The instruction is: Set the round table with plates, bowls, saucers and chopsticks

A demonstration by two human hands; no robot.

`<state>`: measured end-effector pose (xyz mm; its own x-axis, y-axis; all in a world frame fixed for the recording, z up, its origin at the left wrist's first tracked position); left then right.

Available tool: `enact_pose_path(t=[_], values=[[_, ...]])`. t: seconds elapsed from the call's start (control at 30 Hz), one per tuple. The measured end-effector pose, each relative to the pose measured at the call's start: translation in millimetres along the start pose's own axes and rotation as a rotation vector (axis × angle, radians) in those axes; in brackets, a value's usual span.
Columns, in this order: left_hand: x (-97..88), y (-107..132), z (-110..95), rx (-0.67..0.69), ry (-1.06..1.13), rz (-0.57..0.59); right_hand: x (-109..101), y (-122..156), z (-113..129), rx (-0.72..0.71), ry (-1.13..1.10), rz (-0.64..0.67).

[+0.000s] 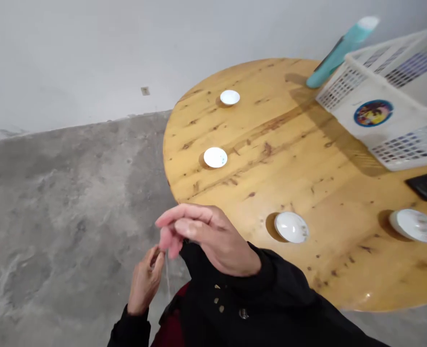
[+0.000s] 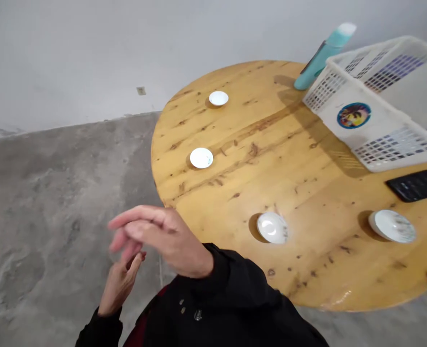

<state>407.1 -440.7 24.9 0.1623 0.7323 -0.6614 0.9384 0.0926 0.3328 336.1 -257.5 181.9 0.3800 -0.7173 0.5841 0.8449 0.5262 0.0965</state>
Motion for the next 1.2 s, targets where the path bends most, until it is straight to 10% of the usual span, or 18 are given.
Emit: enact_pose_path(t=[0.13,0.33,0.87,1.2], values=[[-26.2,-84,-30,0.035,-0.041,0.095,-88,-40,-55,0.113,-0.064,-0.454],[-19.0,-184,-111,0.219,0.034,0.294,-118,-39,-81,0.172,-0.125,-0.659],[115.8,-521,-327,0.203,0.227,0.500,-189,-15,-116,-0.106,-0.586,-1.623],[213.6,-619,-408,0.273,0.097,0.568,-180,-73,-129,-0.109,-0.745,-1.755]])
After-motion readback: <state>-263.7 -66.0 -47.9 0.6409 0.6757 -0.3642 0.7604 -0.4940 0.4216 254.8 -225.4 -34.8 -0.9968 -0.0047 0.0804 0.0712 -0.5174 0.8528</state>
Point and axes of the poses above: each hand's wrist, its own y-axis away from the middle knuckle, its own x-axis out of the palm, z = x × y, the point moved 9 cm from there along -y, towards the middle knuckle
